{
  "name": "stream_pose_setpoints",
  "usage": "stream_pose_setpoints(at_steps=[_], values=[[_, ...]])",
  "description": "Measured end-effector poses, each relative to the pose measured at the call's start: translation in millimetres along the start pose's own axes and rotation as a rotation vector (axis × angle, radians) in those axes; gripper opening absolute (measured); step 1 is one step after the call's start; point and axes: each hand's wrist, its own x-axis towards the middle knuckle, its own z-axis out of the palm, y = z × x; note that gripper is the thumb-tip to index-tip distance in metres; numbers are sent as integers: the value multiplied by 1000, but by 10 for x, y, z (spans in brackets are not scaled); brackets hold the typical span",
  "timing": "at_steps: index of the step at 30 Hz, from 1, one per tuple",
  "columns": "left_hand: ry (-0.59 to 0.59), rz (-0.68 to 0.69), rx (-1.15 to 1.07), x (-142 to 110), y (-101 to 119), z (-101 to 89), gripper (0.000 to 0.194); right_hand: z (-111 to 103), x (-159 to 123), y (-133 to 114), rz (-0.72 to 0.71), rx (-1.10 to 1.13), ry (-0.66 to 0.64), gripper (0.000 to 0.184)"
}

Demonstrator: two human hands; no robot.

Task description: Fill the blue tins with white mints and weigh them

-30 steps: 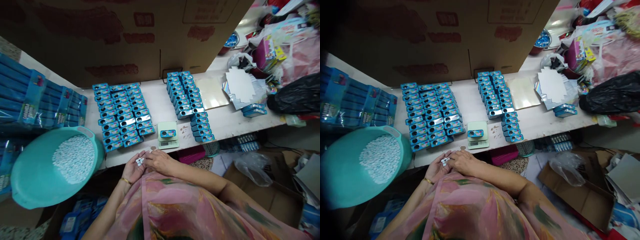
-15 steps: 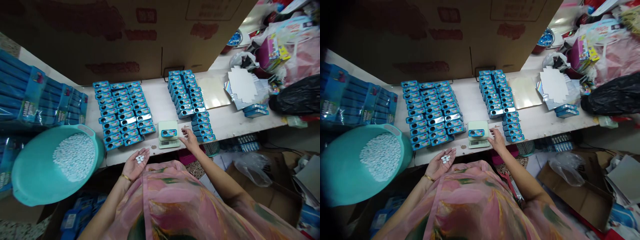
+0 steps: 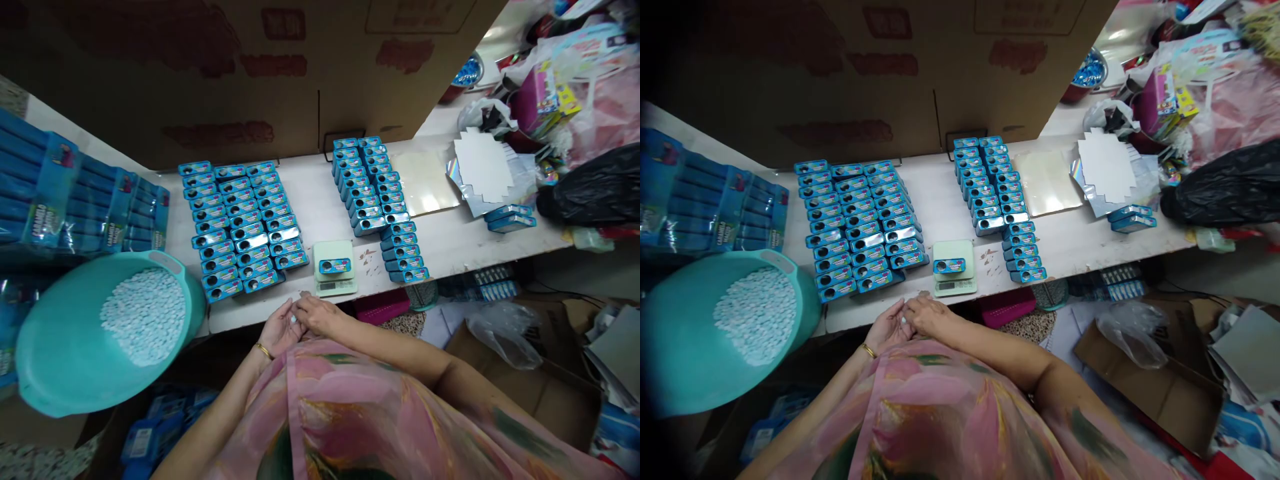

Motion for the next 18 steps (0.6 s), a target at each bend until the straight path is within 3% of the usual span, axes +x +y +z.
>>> stream_pose_setpoints(at_steps=[4, 9, 13, 18], values=[[31, -21, -10, -2, -33, -33, 27, -24, -63, 55, 19, 116, 34, 20], [-38, 26, -16, 80, -6, 56, 22, -218, -113, 223, 103, 372, 285, 17], [-16, 51, 26, 103, 35, 121, 26, -414, -126, 496, 251, 395, 500, 17], [29, 77, 20, 68, 47, 93, 24, -445, -99, 730, 308, 385, 527, 17]])
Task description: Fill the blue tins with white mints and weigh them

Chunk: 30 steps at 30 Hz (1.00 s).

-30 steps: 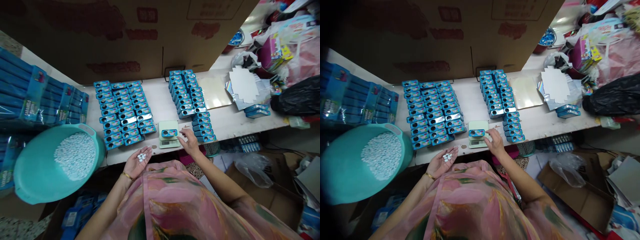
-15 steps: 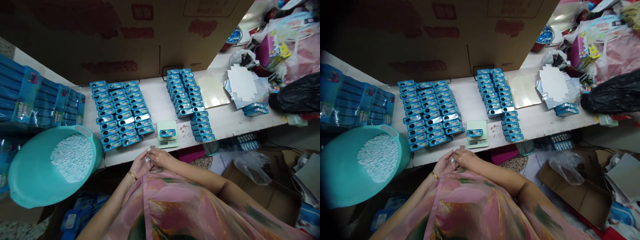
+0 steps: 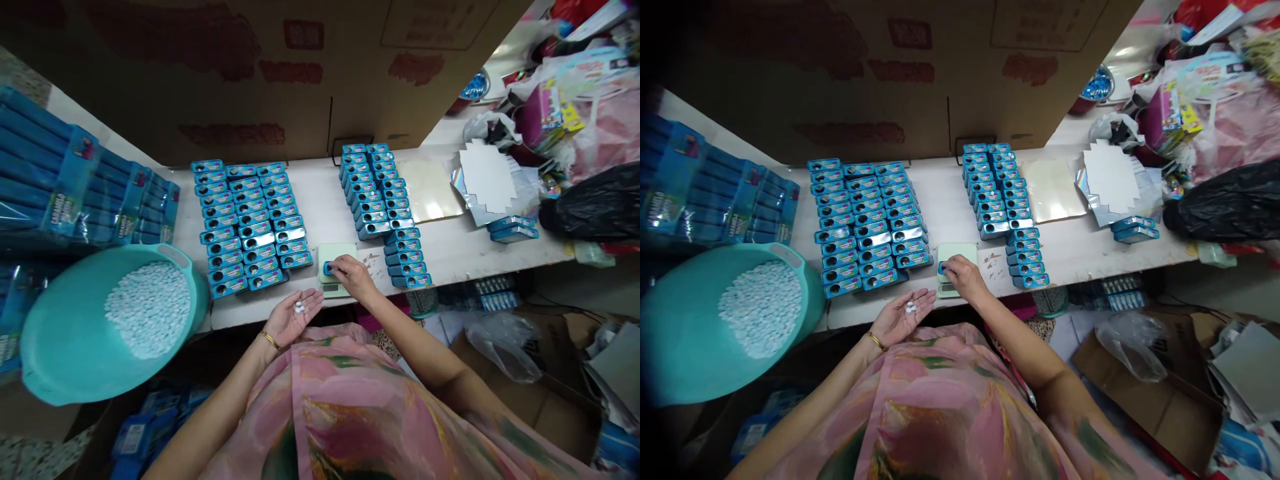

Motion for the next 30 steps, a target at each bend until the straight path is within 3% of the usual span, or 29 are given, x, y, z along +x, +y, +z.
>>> stream_pose_setpoints(at_steps=[7, 11, 16, 20, 23, 26, 30], values=[[28, 11, -19, -78, -4, -73, 25, -105, -49, -14, 51, 145, 161, 13], [24, 17, -24, -77, -8, -115, 26, -123, -85, -159, 99, 209, 212, 12], [-6, 7, -17, -14, -27, -122, 25, -90, -227, -325, 0, 266, -7, 18], [20, 6, -15, -4, -3, -146, 24, -114, -374, 89, 168, 135, 244, 41], [40, 30, -41, -8, 39, -183, 25, -16, -399, 531, 240, 137, 151, 56], [75, 66, -48, 32, 85, -203, 25, 124, -315, 673, 184, 149, 43, 41], [42, 146, -93, 154, 139, -140, 24, 83, -145, 261, -63, -109, -5, 36]])
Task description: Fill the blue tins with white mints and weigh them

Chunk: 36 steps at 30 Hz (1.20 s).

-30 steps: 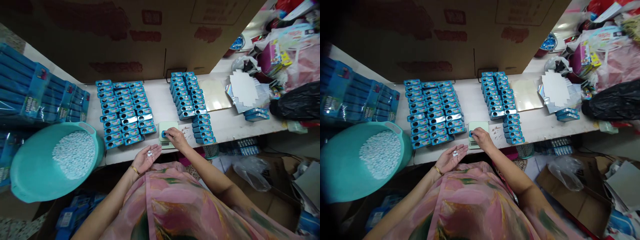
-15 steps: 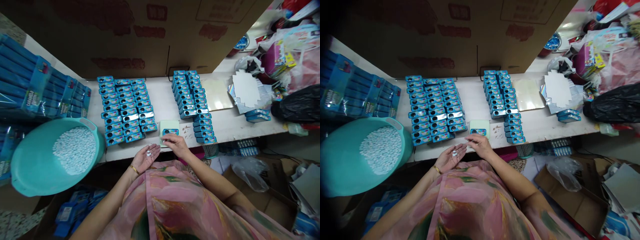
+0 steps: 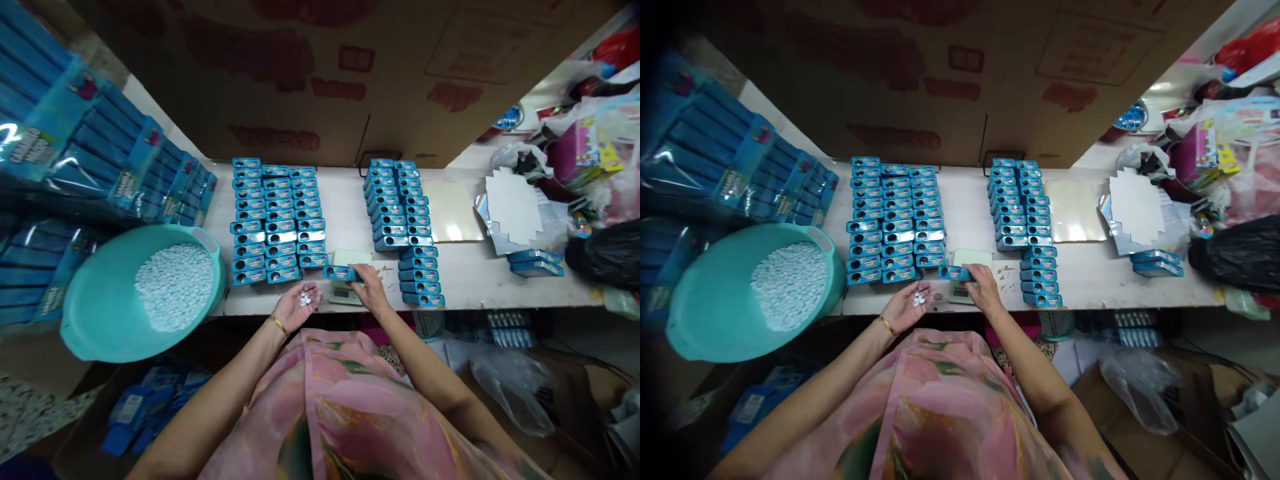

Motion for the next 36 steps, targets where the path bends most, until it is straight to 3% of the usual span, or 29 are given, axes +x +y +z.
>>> stream_pose_setpoints(at_steps=[4, 8, 11, 19, 23, 26, 31, 36], values=[[-80, 24, -58, 115, 0, 157, 26, -237, 158, -582, -361, -412, -183, 38], [-100, -2, -57, 195, -19, 262, 26, -263, 247, -937, -606, -641, -321, 35], [-114, 23, -39, 238, -33, 289, 25, -213, 264, -1051, -692, -712, -400, 30], [-120, 10, -12, 276, -40, 397, 25, -184, 182, -1156, -773, -742, -449, 21], [-141, -8, -26, 273, -42, 421, 21, -265, 236, -1112, -636, -714, -447, 28], [-140, 1, -61, 278, -39, 398, 21, -379, 245, -975, -452, -614, -336, 33], [-86, 28, -102, 295, -11, 331, 20, -427, 114, -524, -129, -136, -122, 32], [-24, 20, -98, 243, 20, 214, 18, -150, 24, 23, 242, 381, 53, 28]])
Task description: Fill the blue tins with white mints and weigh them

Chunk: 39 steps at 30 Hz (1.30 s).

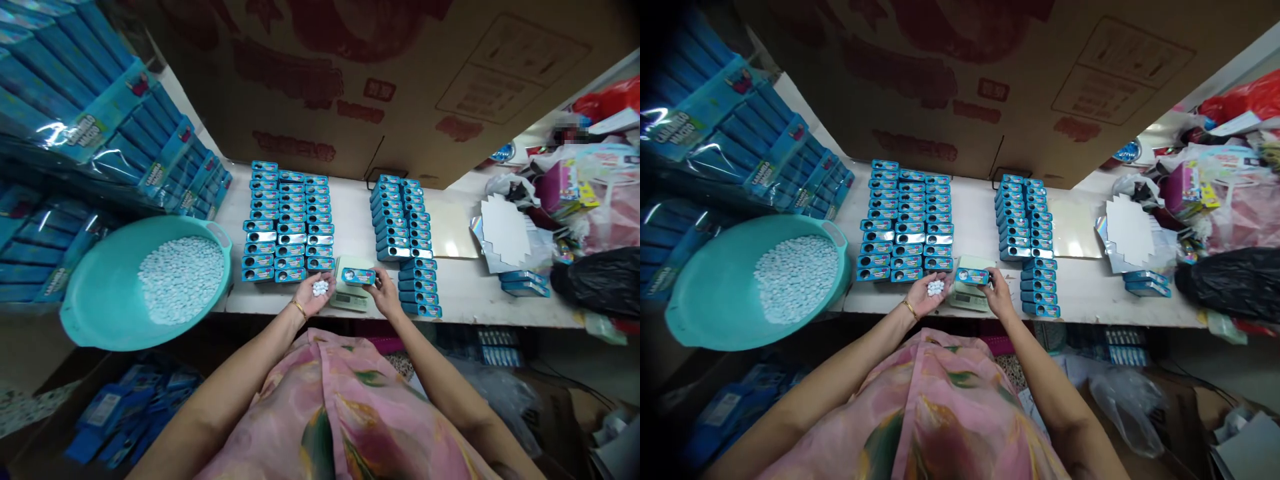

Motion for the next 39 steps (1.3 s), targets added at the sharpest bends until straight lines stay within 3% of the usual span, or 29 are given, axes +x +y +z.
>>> stream_pose_setpoints(at_steps=[3, 6, 10, 12, 14, 17, 21, 26, 30, 33, 37, 39], values=[[34, 0, 28, -89, 21, -143, 17, 83, 66, 299, 122, 181, 76, 32], [56, -19, 41, -218, 30, -294, 18, 95, 77, 432, 143, 163, 78, 35], [94, -38, 17, -411, 20, -413, 19, -45, -61, 334, 23, -6, 74, 48], [117, -24, 5, -487, 15, -445, 20, -148, -166, 232, -37, -125, 143, 53], [139, -10, -3, -535, 13, -475, 21, -239, -262, 157, -42, -195, 252, 47], [157, 5, -14, -555, 14, -517, 22, -321, -357, 150, 16, -171, 411, 33], [154, 22, -19, -536, 12, -544, 23, -337, -391, 262, 94, -83, 546, 27], [130, 32, -11, -533, 16, -544, 24, -321, -361, 312, 104, -15, 572, 24], [110, 31, -17, -556, 26, -532, 29, -320, -349, 146, 51, -78, 590, 20], [83, -1, -13, -558, 6, -492, 32, -174, -383, -105, -58, -183, 455, 19], [3, -90, 60, -513, -82, -422, 29, 330, -453, -395, -335, -344, -171, 22], [0, -140, 89, -491, -134, -400, 25, 593, -466, -450, -430, -503, -422, 25]])
